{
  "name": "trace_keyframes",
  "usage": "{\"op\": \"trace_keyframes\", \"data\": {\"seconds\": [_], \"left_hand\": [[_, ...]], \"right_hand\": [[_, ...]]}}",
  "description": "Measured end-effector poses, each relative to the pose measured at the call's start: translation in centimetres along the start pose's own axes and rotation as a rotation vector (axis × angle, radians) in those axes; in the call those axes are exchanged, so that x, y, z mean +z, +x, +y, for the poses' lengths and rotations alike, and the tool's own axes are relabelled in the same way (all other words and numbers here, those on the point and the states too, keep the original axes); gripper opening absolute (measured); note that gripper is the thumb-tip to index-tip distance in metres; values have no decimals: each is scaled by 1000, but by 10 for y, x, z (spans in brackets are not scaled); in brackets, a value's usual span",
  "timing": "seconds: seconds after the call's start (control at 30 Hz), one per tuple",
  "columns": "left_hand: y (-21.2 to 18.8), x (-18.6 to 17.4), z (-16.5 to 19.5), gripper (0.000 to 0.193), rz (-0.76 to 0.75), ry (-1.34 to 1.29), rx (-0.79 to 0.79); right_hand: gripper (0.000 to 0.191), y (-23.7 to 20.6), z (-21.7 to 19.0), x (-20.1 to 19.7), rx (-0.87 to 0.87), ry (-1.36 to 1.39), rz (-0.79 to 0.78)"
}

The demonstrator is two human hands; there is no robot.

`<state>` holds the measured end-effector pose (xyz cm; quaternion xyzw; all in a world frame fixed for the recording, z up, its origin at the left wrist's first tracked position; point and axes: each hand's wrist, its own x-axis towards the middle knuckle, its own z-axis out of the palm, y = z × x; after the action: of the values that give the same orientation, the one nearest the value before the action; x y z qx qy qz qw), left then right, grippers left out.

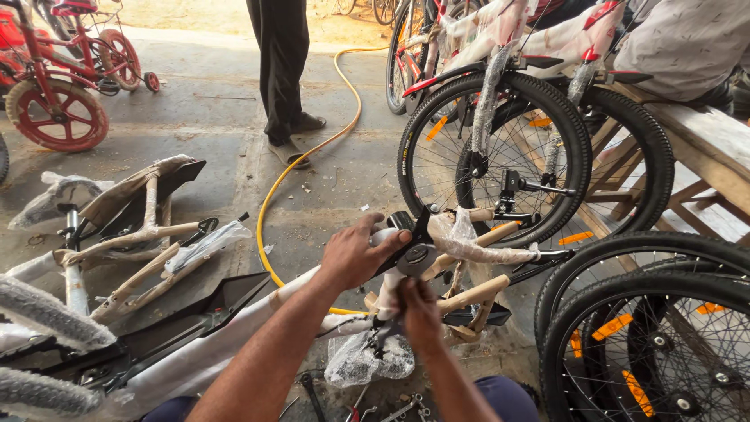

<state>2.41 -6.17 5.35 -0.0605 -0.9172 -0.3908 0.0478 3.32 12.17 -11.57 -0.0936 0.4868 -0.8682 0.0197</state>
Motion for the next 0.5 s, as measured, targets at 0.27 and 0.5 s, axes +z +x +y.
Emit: {"op": "trace_keyframes", "data": {"seconds": [0.27, 0.5], "left_hand": [[1, 3, 3, 105, -44, 34, 9], [0, 2, 4, 100, -24, -20, 7]], "right_hand": [[38, 23, -265, 51, -521, -2151, -469], [32, -8, -293, 151, -876, -2529, -620]]}}
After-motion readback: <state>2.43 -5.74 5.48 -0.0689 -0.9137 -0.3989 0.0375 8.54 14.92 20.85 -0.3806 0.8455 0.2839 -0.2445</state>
